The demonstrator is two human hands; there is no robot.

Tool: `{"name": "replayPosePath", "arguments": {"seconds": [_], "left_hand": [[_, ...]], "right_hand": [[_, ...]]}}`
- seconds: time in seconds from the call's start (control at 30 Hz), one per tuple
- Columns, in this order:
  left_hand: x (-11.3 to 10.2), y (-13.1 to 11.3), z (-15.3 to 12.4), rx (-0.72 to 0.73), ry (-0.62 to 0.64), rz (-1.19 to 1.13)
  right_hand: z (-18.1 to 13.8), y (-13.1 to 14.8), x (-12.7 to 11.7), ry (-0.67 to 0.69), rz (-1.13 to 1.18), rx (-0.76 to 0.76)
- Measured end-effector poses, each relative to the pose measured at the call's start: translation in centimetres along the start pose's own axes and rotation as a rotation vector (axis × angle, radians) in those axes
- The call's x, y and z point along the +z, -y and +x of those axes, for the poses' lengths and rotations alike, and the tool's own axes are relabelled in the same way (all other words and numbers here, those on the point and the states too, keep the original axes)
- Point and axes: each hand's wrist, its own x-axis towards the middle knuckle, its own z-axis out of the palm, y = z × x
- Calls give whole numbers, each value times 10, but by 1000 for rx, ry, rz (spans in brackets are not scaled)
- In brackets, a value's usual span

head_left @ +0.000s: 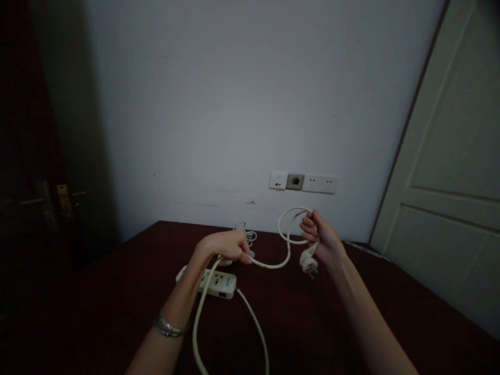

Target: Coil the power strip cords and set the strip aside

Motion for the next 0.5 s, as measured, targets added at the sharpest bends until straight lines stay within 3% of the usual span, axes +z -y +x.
{"name": "replayPosePath", "arguments": {"seconds": [0.13, 0.23, 0.37, 0.5], "left_hand": [[2, -9, -10, 0, 98, 28], [0, -20, -22, 126, 114, 52], [-3, -32, -30, 333, -90, 54], [-3, -33, -24, 386, -379, 60]], "right_hand": [[0, -18, 4, -32, -246, -71], [-3, -30, 10, 50, -468, -10], [-10, -39, 18, 194, -558, 140], [-18, -42, 25, 343, -500, 257]]}}
